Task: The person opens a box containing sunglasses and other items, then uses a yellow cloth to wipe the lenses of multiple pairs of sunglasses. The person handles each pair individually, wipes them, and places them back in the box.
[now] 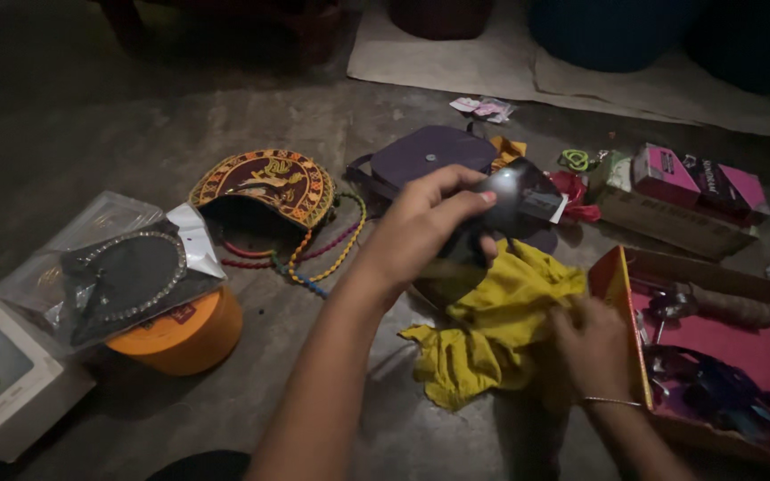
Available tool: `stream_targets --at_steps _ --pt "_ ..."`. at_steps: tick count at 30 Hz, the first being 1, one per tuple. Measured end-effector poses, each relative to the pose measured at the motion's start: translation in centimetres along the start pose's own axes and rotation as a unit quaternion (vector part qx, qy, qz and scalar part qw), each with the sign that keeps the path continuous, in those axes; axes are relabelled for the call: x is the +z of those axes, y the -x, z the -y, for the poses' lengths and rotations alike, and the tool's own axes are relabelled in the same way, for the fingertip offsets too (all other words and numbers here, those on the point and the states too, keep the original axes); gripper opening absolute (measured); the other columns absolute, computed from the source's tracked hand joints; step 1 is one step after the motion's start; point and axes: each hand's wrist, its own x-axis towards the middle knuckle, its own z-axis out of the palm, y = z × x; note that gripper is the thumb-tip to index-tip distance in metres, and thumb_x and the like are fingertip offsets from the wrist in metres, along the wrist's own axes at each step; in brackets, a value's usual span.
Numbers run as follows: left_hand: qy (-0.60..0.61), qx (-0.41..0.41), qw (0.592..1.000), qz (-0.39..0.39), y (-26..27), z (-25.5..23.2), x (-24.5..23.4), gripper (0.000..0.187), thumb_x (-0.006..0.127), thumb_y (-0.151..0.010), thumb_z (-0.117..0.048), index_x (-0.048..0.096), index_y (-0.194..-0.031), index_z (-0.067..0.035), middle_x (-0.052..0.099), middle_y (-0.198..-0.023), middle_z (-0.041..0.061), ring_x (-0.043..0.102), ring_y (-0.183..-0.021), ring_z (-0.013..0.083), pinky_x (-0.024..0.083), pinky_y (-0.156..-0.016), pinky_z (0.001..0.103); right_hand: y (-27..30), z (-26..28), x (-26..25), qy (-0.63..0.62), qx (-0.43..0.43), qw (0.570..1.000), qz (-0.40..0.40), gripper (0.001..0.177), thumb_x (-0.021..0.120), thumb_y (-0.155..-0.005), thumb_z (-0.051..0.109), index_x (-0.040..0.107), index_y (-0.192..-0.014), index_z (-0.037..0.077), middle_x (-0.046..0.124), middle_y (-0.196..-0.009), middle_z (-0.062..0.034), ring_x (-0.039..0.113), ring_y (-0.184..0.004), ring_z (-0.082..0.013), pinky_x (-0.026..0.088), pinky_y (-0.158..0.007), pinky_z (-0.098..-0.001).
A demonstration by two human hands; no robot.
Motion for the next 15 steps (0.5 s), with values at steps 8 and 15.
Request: stream_targets --at_steps 8,15 --pt "-0.133 0.015 0.99 -0.047 -0.6 2.3 0.8 0.045 0.052 -0.103 -0.04 0.066 -0.116 0.002 0.068 -0.094 0.008 0.069 -0.07 0.0133 0.054 -0.066 0.026 -3.4 8.6 -10.5 -0.235 -0.005 0.95 -0.207 0.02 0.056 -0.106 0.01 0.069 -0.097 -0.001 0.061 -0.092 -0.0084 0.057 -0.078 -0.0134 0.048 -0.067 -0.0269" --pt "-0.2 -0.034 0.977 -0.063 0.4 1.1 4.6 0.09 0.026 -0.093 -0.076 0.073 -0.114 -0.002 0.075 -0.088 0.015 0.07 -0.082 0.0221 0.052 -0.078 0.035 -2.9 17.2 -10.7 -0.063 -0.184 0.978 -0.082 0.041 0.068 -0.094 0.024 0.069 -0.124 -0.003 0.053 -0.145 -0.0254 0.047 -0.139 -0.0405 0.044 -0.11 -0.0475"
